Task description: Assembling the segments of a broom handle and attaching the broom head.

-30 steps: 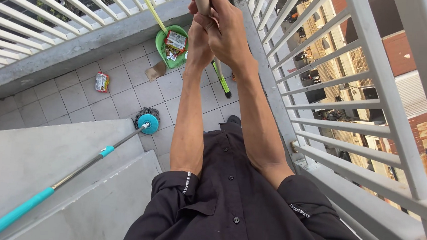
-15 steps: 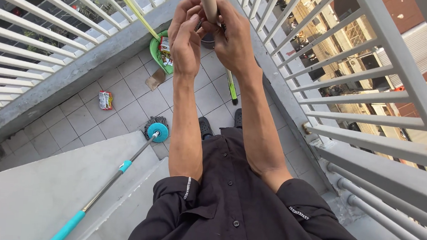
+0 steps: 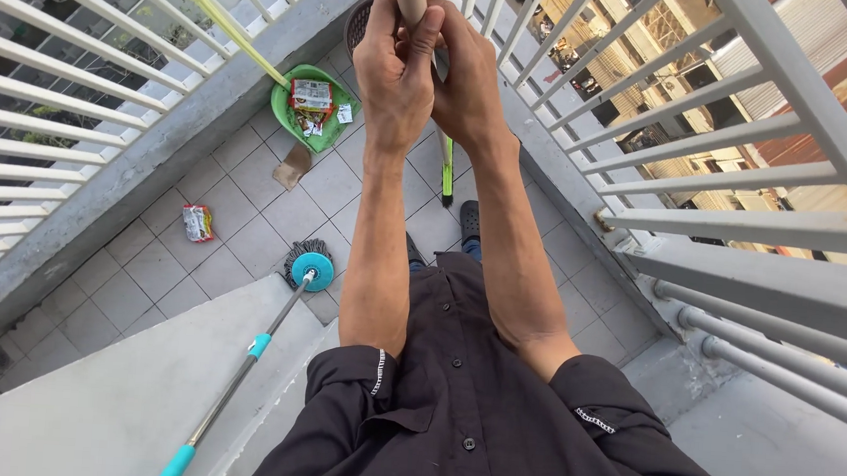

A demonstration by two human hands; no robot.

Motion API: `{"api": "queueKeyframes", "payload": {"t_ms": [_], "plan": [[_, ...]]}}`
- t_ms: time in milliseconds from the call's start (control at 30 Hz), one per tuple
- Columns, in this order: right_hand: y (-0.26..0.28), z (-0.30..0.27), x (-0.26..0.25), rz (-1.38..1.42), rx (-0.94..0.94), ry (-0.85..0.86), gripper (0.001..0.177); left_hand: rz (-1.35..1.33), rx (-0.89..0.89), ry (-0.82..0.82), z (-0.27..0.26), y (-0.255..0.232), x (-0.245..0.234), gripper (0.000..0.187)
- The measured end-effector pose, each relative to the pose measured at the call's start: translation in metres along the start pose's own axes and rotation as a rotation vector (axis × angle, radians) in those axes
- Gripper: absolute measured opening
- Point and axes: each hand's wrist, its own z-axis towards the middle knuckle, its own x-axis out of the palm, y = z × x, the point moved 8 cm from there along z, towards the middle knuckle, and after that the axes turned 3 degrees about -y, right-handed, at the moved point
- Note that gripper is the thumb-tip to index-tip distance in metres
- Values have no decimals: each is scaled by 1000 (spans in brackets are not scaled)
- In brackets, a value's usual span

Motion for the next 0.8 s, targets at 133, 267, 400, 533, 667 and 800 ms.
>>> {"api": "queueKeyframes", "payload": {"t_ms": [133, 267, 400, 533, 667, 800], "plan": [[1, -11, 1, 133, 42, 4, 41, -199, -69, -16, -2, 3, 2, 21], [-8, -24, 15, 113, 88, 102, 55, -162, 12, 9, -2, 9, -2, 20], [-35, -40, 24, 88, 241, 103, 52, -170, 0, 68, -4, 3, -1, 19], [-55, -58, 31, -83, 384, 181, 27, -230, -16, 134, -9, -4, 4, 22], [-59, -68, 31, -68, 460, 144, 24, -225, -39, 177, -11, -5, 7, 20], [-66, -80, 27, -73, 505, 95, 26, -277, -19, 232, -14, -1, 12, 22]]}}
